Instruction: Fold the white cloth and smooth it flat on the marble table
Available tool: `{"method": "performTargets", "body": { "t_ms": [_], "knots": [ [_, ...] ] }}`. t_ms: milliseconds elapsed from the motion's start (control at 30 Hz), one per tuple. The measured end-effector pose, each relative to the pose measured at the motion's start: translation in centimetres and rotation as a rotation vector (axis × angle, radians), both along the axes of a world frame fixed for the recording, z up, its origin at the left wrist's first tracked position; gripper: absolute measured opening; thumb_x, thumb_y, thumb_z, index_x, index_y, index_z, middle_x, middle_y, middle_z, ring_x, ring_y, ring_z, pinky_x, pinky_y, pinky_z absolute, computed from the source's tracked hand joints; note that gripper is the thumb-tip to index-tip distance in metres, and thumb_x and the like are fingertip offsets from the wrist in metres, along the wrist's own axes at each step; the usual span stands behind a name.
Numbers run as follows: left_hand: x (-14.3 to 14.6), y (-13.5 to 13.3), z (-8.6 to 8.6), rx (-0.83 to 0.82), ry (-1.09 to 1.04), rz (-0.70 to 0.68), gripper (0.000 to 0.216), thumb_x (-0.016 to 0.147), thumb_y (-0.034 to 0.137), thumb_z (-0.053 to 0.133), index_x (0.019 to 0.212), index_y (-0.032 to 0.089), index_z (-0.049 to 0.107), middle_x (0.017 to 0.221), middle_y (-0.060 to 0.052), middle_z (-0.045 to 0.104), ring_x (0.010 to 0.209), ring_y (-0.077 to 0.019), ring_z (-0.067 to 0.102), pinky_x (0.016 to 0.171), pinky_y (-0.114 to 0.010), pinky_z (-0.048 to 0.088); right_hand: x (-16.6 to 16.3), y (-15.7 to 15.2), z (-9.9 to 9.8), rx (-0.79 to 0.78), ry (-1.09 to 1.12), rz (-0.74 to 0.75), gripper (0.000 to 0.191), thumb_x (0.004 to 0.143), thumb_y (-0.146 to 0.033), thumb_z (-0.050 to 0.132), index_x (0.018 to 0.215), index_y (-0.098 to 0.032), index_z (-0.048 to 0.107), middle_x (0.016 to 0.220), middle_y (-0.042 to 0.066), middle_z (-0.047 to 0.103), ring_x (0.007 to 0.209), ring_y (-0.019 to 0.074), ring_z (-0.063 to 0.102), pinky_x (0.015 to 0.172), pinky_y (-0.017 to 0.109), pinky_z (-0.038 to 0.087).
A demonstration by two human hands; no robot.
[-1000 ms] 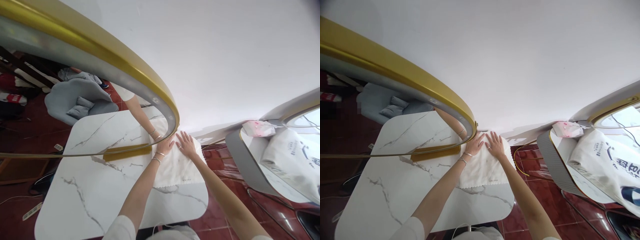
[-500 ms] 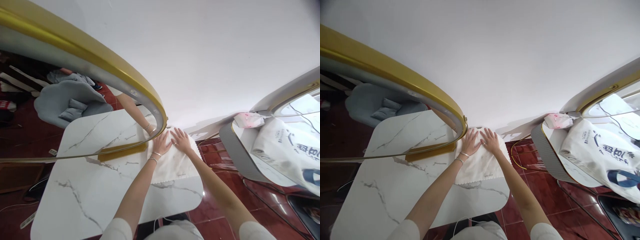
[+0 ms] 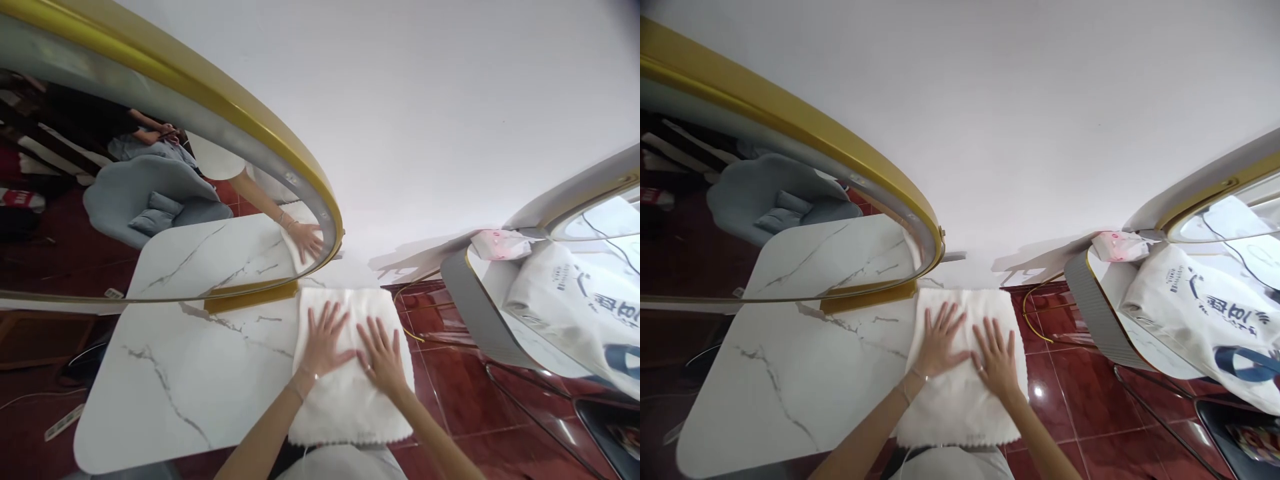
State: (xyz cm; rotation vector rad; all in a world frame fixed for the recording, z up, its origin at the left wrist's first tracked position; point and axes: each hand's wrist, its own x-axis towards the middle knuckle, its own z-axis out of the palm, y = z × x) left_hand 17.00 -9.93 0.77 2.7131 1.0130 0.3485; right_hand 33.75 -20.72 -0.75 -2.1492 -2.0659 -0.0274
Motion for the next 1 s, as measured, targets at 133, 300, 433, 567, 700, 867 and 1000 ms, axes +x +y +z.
{"method": "performTargets", "body": {
  "t_ms": [133,300,433,567,700,867,1000],
  "knots": [
    [-3.8,-5.7,-0.3,0.051,0.028,0.062,0.067,0.089,0.056,0.048,0.148,0.032,0.028,0.157,-0.010,0.023,0.144,-0.0322,0.022,0.115,-0.060,0.010,-2.6,-5.0,-0.1,0.019,-0.005,0.018,0.066,0.093,-0.045,0.042,0.152,-0.029,0.017,0.156,0.008,0.025,0.144,0.0319,0.019,0.113,0.059,0.015],
    [-4.2,-4.0,-1.1,0.053,0.056,0.249,0.056,0.095,0.029,0.042,0.149,0.032,0.026,0.159,-0.009,0.015,0.146,-0.0290,0.016,0.115,-0.054,0.020,-2.4,-1.6,0.0,0.012,-0.014,0.047,0.061,0.095,-0.039,0.040,0.151,-0.030,0.019,0.157,0.007,0.022,0.145,0.0310,0.018,0.113,0.060,0.011],
    [-2.7,1.6,-2.0,0.066,0.001,0.407,0.057,0.096,0.029,0.037,0.151,0.023,0.022,0.158,-0.012,0.016,0.146,-0.0289,0.014,0.115,-0.056,0.020,-1.0,4.9,-0.2,0.006,-0.006,0.091,0.056,0.097,-0.040,0.036,0.150,-0.030,0.024,0.157,0.007,0.020,0.145,0.0293,0.015,0.113,0.059,0.008],
    [-1.8,5.7,-2.5,0.089,-0.036,0.461,0.059,0.097,0.033,0.036,0.151,0.016,0.020,0.157,-0.015,0.017,0.146,-0.0293,0.014,0.117,-0.057,0.019,0.2,10.2,-0.6,0.029,0.023,0.142,0.054,0.097,-0.044,0.035,0.149,-0.030,0.027,0.158,0.006,0.019,0.146,0.0276,0.014,0.114,0.058,0.007],
    [-0.8,7.5,-2.2,0.108,-0.074,0.330,0.055,0.097,0.023,0.030,0.150,0.014,0.020,0.155,-0.012,0.027,0.146,-0.0235,0.017,0.119,-0.049,0.021,1.4,13.5,-0.7,0.047,0.044,0.157,0.053,0.098,-0.045,0.033,0.148,-0.030,0.029,0.157,0.005,0.022,0.145,0.0255,0.017,0.115,0.056,0.006],
    [0.6,7.0,-1.7,0.056,-0.065,0.101,0.055,0.095,0.028,0.040,0.147,0.018,0.029,0.155,-0.011,0.030,0.145,-0.0244,0.020,0.118,-0.047,0.025,2.6,14.6,-0.4,0.051,0.049,0.126,0.050,0.099,-0.044,0.035,0.146,-0.030,0.034,0.156,0.006,0.026,0.144,0.0247,0.021,0.116,0.053,0.011],
    [-0.8,2.0,-1.7,0.025,-0.037,0.139,0.065,0.090,0.039,0.054,0.148,0.026,0.029,0.160,-0.011,0.011,0.146,-0.0332,0.014,0.115,-0.058,0.022,2.6,10.1,-0.7,0.111,0.064,0.087,0.048,0.099,-0.040,0.038,0.145,-0.028,0.038,0.155,0.007,0.029,0.144,0.0256,0.022,0.116,0.052,0.016]
  ]
}}
